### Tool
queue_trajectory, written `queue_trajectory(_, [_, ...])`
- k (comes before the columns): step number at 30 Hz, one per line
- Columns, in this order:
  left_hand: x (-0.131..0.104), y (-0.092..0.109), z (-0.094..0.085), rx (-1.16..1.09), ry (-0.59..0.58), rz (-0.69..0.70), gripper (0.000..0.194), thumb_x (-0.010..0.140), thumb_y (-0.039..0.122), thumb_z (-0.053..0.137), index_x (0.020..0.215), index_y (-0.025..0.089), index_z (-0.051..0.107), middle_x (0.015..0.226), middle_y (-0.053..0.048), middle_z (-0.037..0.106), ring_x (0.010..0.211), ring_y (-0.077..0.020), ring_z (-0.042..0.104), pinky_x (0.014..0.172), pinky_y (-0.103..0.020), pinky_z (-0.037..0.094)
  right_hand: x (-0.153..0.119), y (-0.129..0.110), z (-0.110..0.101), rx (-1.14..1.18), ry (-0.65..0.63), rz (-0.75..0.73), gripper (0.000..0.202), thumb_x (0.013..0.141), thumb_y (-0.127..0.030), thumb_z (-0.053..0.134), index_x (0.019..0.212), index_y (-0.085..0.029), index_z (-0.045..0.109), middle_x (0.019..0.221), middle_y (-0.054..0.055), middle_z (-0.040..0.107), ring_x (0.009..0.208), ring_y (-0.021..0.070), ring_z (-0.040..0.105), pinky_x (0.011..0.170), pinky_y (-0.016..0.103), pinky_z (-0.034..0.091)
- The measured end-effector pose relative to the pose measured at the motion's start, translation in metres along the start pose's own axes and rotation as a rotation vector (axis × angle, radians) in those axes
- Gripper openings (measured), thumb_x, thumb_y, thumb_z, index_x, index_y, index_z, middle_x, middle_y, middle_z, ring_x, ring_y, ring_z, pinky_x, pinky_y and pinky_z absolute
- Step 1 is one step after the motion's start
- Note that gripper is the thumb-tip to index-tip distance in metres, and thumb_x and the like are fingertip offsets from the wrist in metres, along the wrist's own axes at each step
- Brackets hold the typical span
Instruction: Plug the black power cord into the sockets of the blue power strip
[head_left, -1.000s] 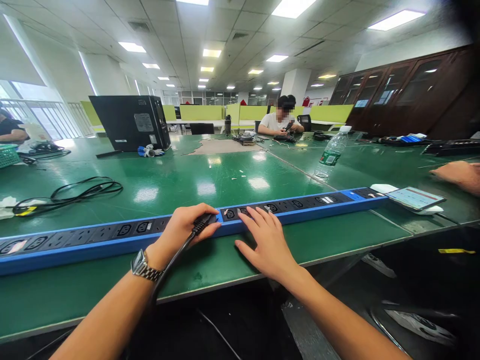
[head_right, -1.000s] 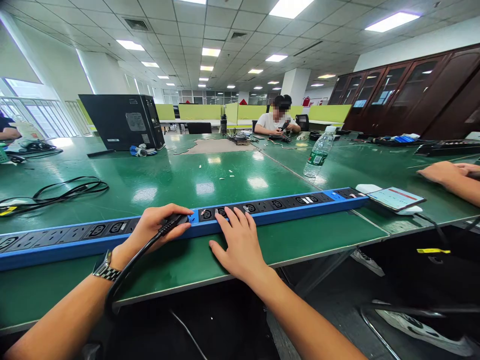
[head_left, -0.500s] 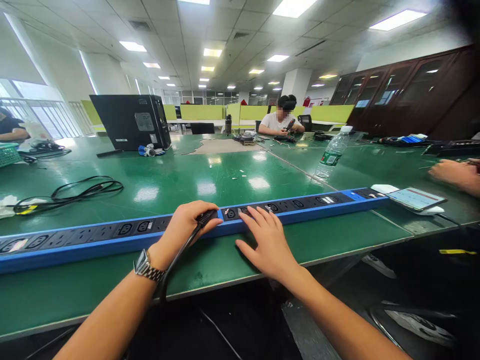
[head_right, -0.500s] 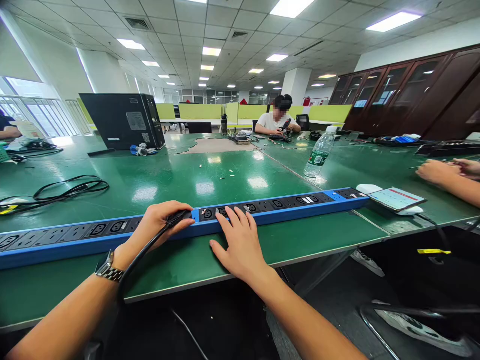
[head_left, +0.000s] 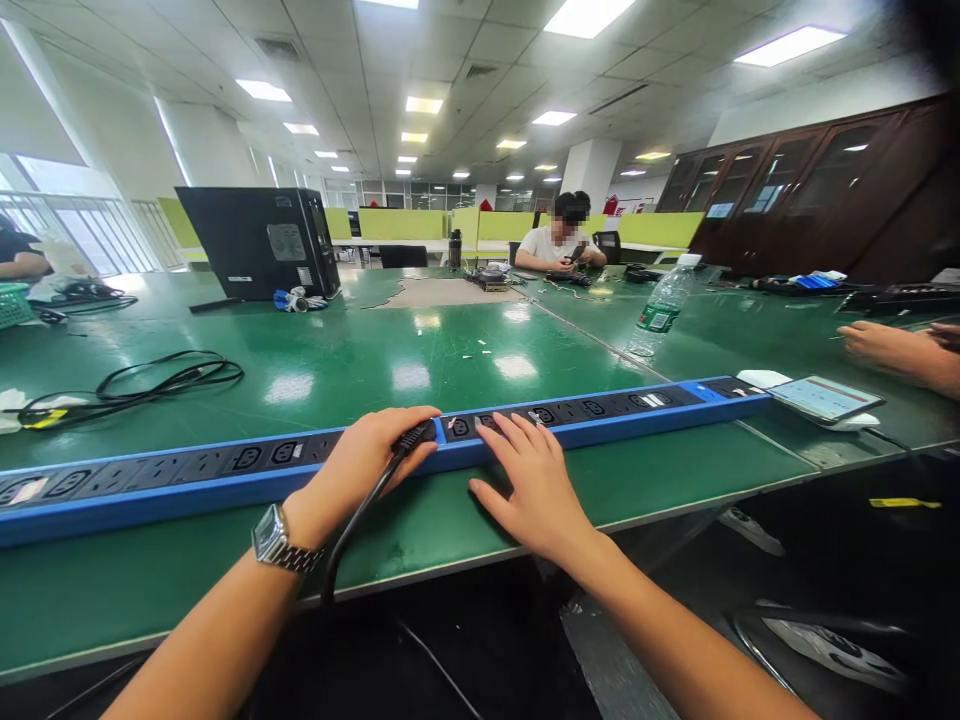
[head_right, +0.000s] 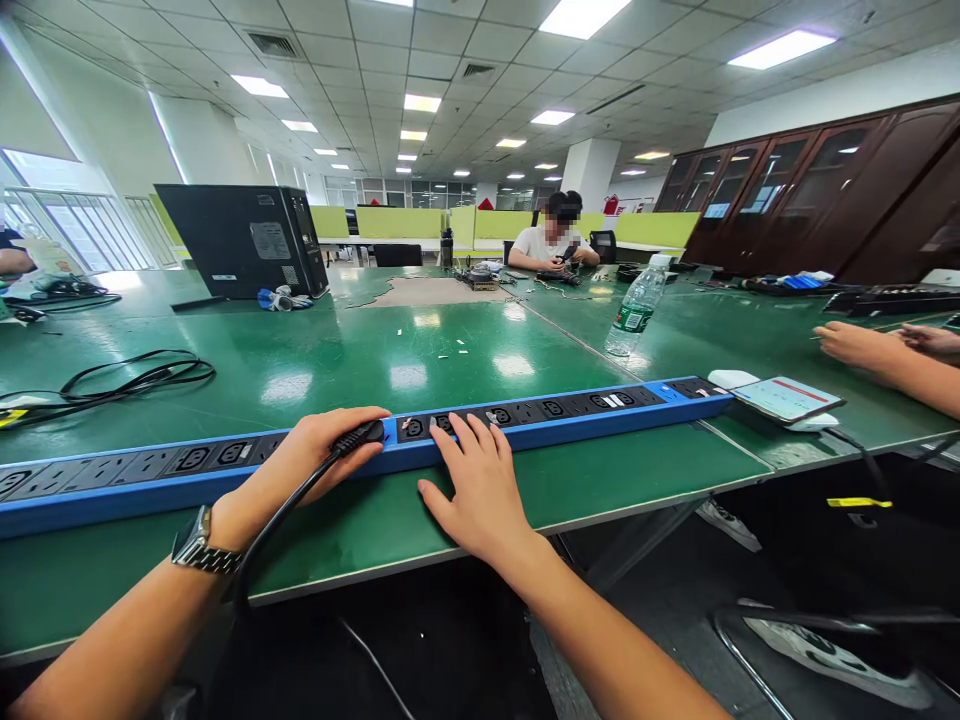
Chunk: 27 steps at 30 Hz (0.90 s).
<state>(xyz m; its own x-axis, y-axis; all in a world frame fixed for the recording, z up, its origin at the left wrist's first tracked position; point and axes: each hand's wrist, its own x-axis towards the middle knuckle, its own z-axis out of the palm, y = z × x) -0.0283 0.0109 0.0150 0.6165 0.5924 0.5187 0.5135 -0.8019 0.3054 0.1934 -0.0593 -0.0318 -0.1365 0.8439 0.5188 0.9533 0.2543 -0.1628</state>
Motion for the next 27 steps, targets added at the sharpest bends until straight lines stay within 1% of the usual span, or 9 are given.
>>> queue_trajectory(2, [0.0,0.002,0.0,0.015,0.008,-0.047,0.033,0.089,0.034,0.059,0.118,0.021,0.062,0.099,-0.007,0.074,0.084,-0.0193,0.068,0.077,-0.029,0.051,0.0,0.0,0.0,-0.001,-0.001,0.0,0.058,0.084,-0.04,0.061,0.137,-0.021,0.053,0.147,0.011,0.048,0.137,0.0318,0.038,0.114,0.055,0.026])
queue_trajectory(5, [0.001,0.008,-0.001,0.002,0.008,-0.14,0.028,0.085,0.038,0.064,0.107,0.02,0.063,0.077,-0.002,0.07,0.064,-0.015,0.061,0.061,-0.024,0.045,0.001,0.0,0.0,-0.005,-0.009,0.002,0.059,0.083,-0.04,0.061,0.138,-0.021,0.052,0.147,0.01,0.048,0.137,0.0318,0.038,0.114,0.055,0.026])
queue_trajectory(8, [0.002,0.011,-0.001,-0.077,0.032,-0.229,0.025,0.081,0.039,0.069,0.095,0.02,0.062,0.068,0.001,0.066,0.058,-0.0126,0.055,0.056,-0.022,0.041,0.001,0.0,0.0,-0.008,-0.011,0.001,0.059,0.083,-0.04,0.061,0.138,-0.02,0.052,0.147,0.011,0.048,0.137,0.0317,0.038,0.114,0.054,0.026])
queue_trajectory(12, [-0.001,0.01,-0.003,-0.161,0.039,-0.248,0.025,0.083,0.04,0.065,0.097,0.02,0.061,0.07,0.002,0.067,0.058,-0.0114,0.054,0.056,-0.021,0.042,0.0,0.0,0.001,-0.01,0.003,-0.005,0.058,0.084,-0.04,0.06,0.138,-0.021,0.052,0.146,0.011,0.049,0.136,0.0316,0.038,0.114,0.055,0.027])
queue_trajectory(16, [-0.004,0.007,-0.008,-0.139,-0.014,-0.191,0.028,0.088,0.04,0.058,0.108,0.021,0.059,0.074,0.001,0.067,0.061,-0.013,0.058,0.058,-0.022,0.043,0.0,0.001,0.002,-0.009,0.012,-0.009,0.058,0.084,-0.041,0.06,0.138,-0.021,0.052,0.146,0.011,0.049,0.137,0.0315,0.038,0.114,0.055,0.027])
queue_trajectory(19, [-0.004,0.004,-0.008,-0.165,-0.05,-0.185,0.029,0.089,0.042,0.056,0.11,0.021,0.058,0.078,0.0,0.069,0.065,-0.0141,0.061,0.059,-0.022,0.044,0.0,0.0,0.002,-0.009,0.01,-0.005,0.058,0.084,-0.04,0.06,0.137,-0.021,0.053,0.146,0.01,0.049,0.137,0.0314,0.038,0.114,0.055,0.026])
queue_trajectory(23, [-0.005,0.003,0.0,-0.161,0.06,-0.253,0.028,0.083,0.041,0.066,0.102,0.021,0.062,0.073,0.002,0.068,0.062,-0.0133,0.06,0.059,-0.022,0.045,0.0,0.0,0.001,-0.01,0.002,-0.001,0.058,0.083,-0.04,0.061,0.137,-0.021,0.053,0.146,0.011,0.049,0.136,0.0317,0.039,0.114,0.055,0.027])
queue_trajectory(25, [-0.006,0.002,0.004,-0.123,0.114,-0.253,0.028,0.082,0.04,0.068,0.103,0.022,0.065,0.079,0.0,0.07,0.068,-0.015,0.062,0.064,-0.025,0.047,0.001,0.0,0.0,-0.004,-0.003,-0.001,0.058,0.083,-0.039,0.061,0.138,-0.02,0.053,0.146,0.011,0.049,0.136,0.032,0.039,0.114,0.055,0.027])
queue_trajectory(27, [-0.008,0.002,0.005,-0.099,0.13,-0.201,0.03,0.082,0.041,0.067,0.106,0.024,0.067,0.088,-0.003,0.072,0.078,-0.0178,0.064,0.072,-0.028,0.049,0.001,0.0,0.0,0.002,-0.005,0.0,0.058,0.083,-0.04,0.061,0.138,-0.02,0.053,0.146,0.011,0.049,0.136,0.0321,0.039,0.114,0.055,0.027])
